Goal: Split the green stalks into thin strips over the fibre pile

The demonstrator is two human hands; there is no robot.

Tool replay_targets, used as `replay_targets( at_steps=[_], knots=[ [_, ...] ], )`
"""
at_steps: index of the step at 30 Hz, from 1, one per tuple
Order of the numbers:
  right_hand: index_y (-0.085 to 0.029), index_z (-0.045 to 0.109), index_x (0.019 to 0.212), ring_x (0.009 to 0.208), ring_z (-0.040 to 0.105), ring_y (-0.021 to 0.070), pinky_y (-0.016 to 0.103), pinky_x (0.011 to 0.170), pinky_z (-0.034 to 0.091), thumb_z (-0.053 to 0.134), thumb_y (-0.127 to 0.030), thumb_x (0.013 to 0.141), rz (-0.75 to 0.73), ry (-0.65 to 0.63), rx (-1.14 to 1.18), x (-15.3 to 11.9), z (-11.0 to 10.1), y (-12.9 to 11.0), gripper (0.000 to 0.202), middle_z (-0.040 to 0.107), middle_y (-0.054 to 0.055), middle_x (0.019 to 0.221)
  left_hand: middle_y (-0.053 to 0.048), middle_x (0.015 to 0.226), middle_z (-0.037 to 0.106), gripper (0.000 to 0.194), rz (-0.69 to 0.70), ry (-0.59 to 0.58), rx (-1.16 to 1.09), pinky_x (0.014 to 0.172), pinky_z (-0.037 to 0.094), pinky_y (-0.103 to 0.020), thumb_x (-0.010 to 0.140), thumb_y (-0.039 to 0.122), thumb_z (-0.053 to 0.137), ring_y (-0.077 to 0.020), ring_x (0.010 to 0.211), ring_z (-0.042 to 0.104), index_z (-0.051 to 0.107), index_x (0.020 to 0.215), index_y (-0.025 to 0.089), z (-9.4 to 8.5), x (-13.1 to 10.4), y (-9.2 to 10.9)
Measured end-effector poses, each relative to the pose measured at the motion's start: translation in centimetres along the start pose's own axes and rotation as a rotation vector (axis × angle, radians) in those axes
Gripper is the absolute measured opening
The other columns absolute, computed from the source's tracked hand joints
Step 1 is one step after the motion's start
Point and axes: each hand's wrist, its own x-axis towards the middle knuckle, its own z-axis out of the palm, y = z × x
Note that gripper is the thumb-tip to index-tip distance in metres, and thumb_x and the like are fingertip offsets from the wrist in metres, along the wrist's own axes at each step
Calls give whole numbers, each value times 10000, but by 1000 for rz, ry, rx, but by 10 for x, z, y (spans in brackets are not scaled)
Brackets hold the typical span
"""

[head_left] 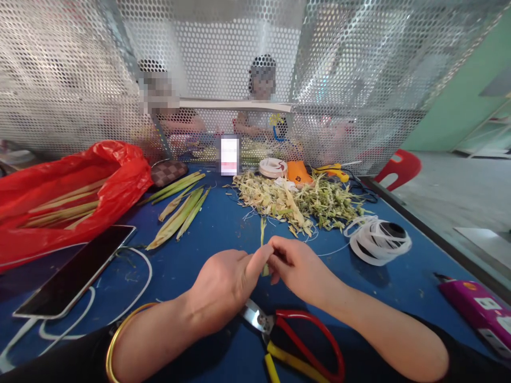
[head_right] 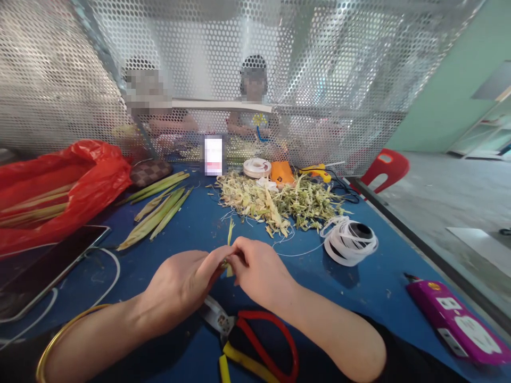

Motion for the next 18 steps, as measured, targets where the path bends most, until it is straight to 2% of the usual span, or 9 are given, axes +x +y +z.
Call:
replay_targets(
  at_steps=[4,6,8,10,12,14,16,18],
  knots=[
    [-195,512,651,615,500,120,242,560,359,509,-168,822,-8,97,-87,2,-4,-1,174,546,-7,688,25,602,580,323,60,-9,17,459,335,-265,853,59,377,-160,508,542,364,1174,88,-4,1,2],
    [-188,509,629,614,472,112,240,564,348,511,-119,802,-3,94,-81,3,-5,-2,186,530,-8,708,30,597,577,332,71,-37,5,464,333,-266,842,53,386,-162,510,541,375,1170,102,-5,1,3],
    [-187,504,634,598,453,110,240,562,341,502,-115,813,13,83,-47,3,-5,-3,192,509,-14,682,32,592,575,309,42,-67,-13,463,319,-263,841,60,392,-161,505,536,407,1141,132,-3,0,3],
    [-189,496,655,616,454,117,244,578,347,494,-138,833,-8,125,-21,3,-3,-2,185,500,-14,686,33,592,575,253,-36,-105,-76,461,303,-254,846,83,399,-152,495,528,454,1078,166,-2,1,3],
    [-192,486,678,646,459,123,247,597,350,478,-153,848,-66,192,-12,2,-1,-2,175,502,-9,710,35,619,593,215,-149,-141,-233,479,319,-236,840,100,422,-133,509,538,497,1017,194,-3,3,1],
    [-195,476,687,641,453,123,245,592,344,463,-163,859,-96,225,-3,2,0,0,175,496,-14,697,41,679,625,217,-267,-181,-491,535,369,-209,809,100,472,-111,566,572,533,983,213,-6,6,-1],
    [-197,472,684,598,434,115,239,564,332,461,-188,868,-63,213,30,3,0,1,185,478,-31,644,48,727,643,245,-356,-232,-743,606,412,-189,772,96,519,-99,630,596,570,975,222,-9,10,-1],
    [-199,479,683,554,421,104,232,539,327,459,-223,879,-4,174,100,5,-1,2,198,465,-46,600,47,739,647,276,-407,-271,-888,644,432,-186,752,97,538,-99,655,597,605,988,224,-10,12,-1]
  ],
)
